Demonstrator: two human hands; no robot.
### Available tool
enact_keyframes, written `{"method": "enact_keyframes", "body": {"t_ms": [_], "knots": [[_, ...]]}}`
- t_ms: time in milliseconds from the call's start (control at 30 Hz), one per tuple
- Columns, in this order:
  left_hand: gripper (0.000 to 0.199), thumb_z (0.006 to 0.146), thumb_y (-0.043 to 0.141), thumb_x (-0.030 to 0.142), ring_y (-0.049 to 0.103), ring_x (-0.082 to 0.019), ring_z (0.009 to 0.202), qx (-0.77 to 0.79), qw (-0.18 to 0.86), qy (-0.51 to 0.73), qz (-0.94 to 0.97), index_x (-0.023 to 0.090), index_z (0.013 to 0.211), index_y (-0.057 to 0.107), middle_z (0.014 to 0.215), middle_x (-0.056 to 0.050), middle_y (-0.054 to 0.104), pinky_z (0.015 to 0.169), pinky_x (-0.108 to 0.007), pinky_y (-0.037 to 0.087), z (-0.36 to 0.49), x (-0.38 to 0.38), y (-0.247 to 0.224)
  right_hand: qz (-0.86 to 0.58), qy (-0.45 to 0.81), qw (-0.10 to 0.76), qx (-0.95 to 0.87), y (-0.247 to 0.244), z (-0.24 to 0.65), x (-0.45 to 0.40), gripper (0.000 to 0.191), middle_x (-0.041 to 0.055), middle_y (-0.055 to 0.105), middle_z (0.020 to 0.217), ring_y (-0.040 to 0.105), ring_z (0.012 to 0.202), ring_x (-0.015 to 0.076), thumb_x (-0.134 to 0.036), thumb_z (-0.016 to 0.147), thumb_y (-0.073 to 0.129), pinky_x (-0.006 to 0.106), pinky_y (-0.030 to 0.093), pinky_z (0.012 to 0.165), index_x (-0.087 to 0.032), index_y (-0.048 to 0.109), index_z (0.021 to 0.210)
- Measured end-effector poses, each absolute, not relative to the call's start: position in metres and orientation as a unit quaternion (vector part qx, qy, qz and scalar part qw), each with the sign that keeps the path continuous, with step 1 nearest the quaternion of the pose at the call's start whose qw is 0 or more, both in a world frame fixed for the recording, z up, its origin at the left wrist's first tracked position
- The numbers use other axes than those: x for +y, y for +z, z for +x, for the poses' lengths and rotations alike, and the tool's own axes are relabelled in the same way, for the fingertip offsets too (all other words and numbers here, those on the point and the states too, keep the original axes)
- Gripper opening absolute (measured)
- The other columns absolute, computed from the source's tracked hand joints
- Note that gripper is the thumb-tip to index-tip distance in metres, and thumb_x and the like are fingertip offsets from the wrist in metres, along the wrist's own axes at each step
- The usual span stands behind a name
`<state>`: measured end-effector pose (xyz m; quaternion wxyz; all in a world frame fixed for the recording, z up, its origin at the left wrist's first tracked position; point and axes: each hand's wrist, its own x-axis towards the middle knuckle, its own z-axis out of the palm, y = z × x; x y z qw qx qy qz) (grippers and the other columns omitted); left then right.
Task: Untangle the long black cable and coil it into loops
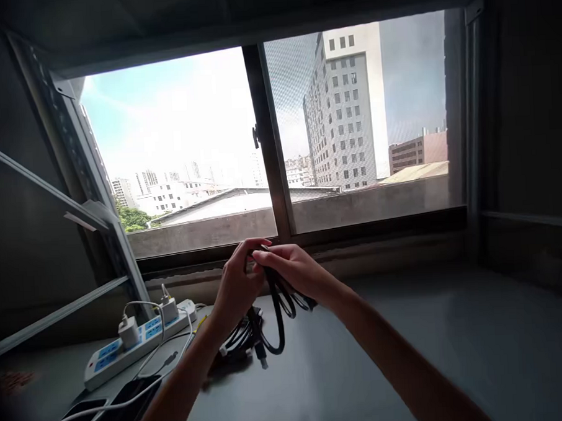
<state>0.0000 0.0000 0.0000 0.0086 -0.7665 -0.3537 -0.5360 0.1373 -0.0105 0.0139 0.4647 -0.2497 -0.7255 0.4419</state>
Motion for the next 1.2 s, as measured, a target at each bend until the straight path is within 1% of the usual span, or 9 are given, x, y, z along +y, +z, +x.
{"method": "enact_keyframes", "body": {"t_ms": [167, 333, 467, 633, 767, 900, 1000, 1100, 1200], "knots": [[0.041, 0.066, 0.041, -0.004, 0.054, -0.012, 0.082, -0.288, 0.059, -0.524, -0.799, 0.021, 0.090, 0.062, 0.090, -0.001, 0.059, 0.068, -0.022, 0.042, 0.005, 0.001, 0.043, -0.232, 0.355, 0.544, -0.724, 0.031, 0.136, -0.008, 0.032, -0.0077, 0.033, 0.044, 0.029, 0.038, 0.0021, -0.044, 0.077, 0.050, 0.017, 0.021, 0.036, -0.015, 0.050, 0.062], [0.029, 0.079, 0.047, 0.012, 0.056, -0.013, 0.078, -0.280, -0.006, -0.477, -0.833, 0.023, 0.100, 0.064, 0.088, -0.003, 0.061, 0.064, -0.023, 0.044, -0.005, 0.007, 0.041, -0.268, 0.316, 0.513, -0.752, 0.029, 0.156, 0.001, 0.038, -0.0072, 0.033, 0.039, 0.028, 0.037, 0.0019, -0.045, 0.080, 0.046, 0.018, 0.021, 0.037, -0.014, 0.064, 0.069], [0.026, 0.081, 0.047, 0.024, 0.056, -0.013, 0.071, -0.266, -0.057, -0.483, -0.832, 0.022, 0.100, 0.065, 0.081, -0.004, 0.061, 0.060, -0.024, 0.045, -0.009, 0.021, 0.036, -0.324, 0.329, 0.518, -0.720, 0.028, 0.170, 0.011, 0.044, -0.0065, 0.036, 0.035, 0.030, 0.033, 0.0022, -0.050, 0.079, 0.044, 0.018, 0.023, 0.036, -0.014, 0.068, 0.076], [0.033, 0.073, 0.061, 0.032, 0.054, -0.011, 0.068, -0.281, 0.045, -0.471, -0.835, 0.023, 0.104, 0.062, 0.084, -0.003, 0.061, 0.058, -0.023, 0.043, -0.008, 0.036, 0.028, -0.334, 0.363, 0.524, -0.694, 0.029, 0.173, 0.012, 0.038, -0.0059, 0.042, 0.036, 0.034, 0.029, 0.0015, -0.046, 0.077, 0.050, 0.017, 0.025, 0.033, -0.013, 0.065, 0.067], [0.026, 0.077, 0.056, 0.032, 0.054, -0.009, 0.065, -0.287, 0.118, -0.480, -0.820, 0.022, 0.100, 0.063, 0.085, -0.003, 0.061, 0.057, -0.022, 0.042, -0.006, 0.040, 0.025, -0.315, 0.377, 0.488, -0.721, 0.028, 0.168, 0.005, 0.036, -0.0029, 0.053, 0.044, 0.040, 0.032, 0.0023, -0.046, 0.078, 0.049, 0.015, 0.028, 0.033, -0.014, 0.065, 0.073], [0.023, 0.077, 0.054, 0.028, 0.052, -0.006, 0.056, -0.291, 0.143, -0.496, -0.806, 0.019, 0.096, 0.064, 0.081, -0.002, 0.061, 0.053, -0.020, 0.040, -0.009, 0.033, 0.026, -0.326, 0.323, 0.470, -0.754, 0.028, 0.167, -0.002, 0.036, 0.0010, 0.061, 0.052, 0.044, 0.035, 0.0035, -0.045, 0.079, 0.047, 0.016, 0.030, 0.032, -0.014, 0.066, 0.075], [0.021, 0.075, 0.055, 0.027, 0.050, -0.006, 0.051, -0.321, 0.166, -0.505, -0.783, 0.020, 0.091, 0.066, 0.069, 0.001, 0.062, 0.050, -0.018, 0.038, -0.016, 0.026, 0.027, -0.322, 0.293, 0.507, -0.744, 0.030, 0.171, -0.007, 0.033, 0.0015, 0.061, 0.054, 0.053, 0.044, 0.0072, -0.043, 0.077, 0.051, 0.018, 0.040, 0.041, -0.014, 0.067, 0.077], [0.019, 0.072, 0.056, 0.029, 0.048, -0.006, 0.045, -0.363, 0.174, -0.519, -0.755, 0.020, 0.084, 0.068, 0.049, 0.004, 0.055, 0.048, -0.017, 0.037, -0.024, 0.020, 0.029, -0.340, 0.256, 0.579, -0.696, 0.034, 0.179, -0.010, 0.028, 0.0018, 0.061, 0.054, 0.058, 0.052, 0.0103, -0.038, 0.076, 0.054, 0.020, 0.042, 0.044, -0.015, 0.067, 0.083], [0.019, 0.070, 0.056, 0.030, 0.043, -0.006, 0.042, -0.381, 0.181, -0.538, -0.730, 0.020, 0.081, 0.069, 0.042, 0.006, 0.048, 0.048, -0.017, 0.036, -0.032, 0.015, 0.031, -0.359, 0.212, 0.644, -0.641, 0.037, 0.194, -0.012, 0.026, 0.0029, 0.061, 0.055, 0.058, 0.052, 0.0109, -0.038, 0.076, 0.054, 0.020, 0.042, 0.044, -0.016, 0.065, 0.067]]}}
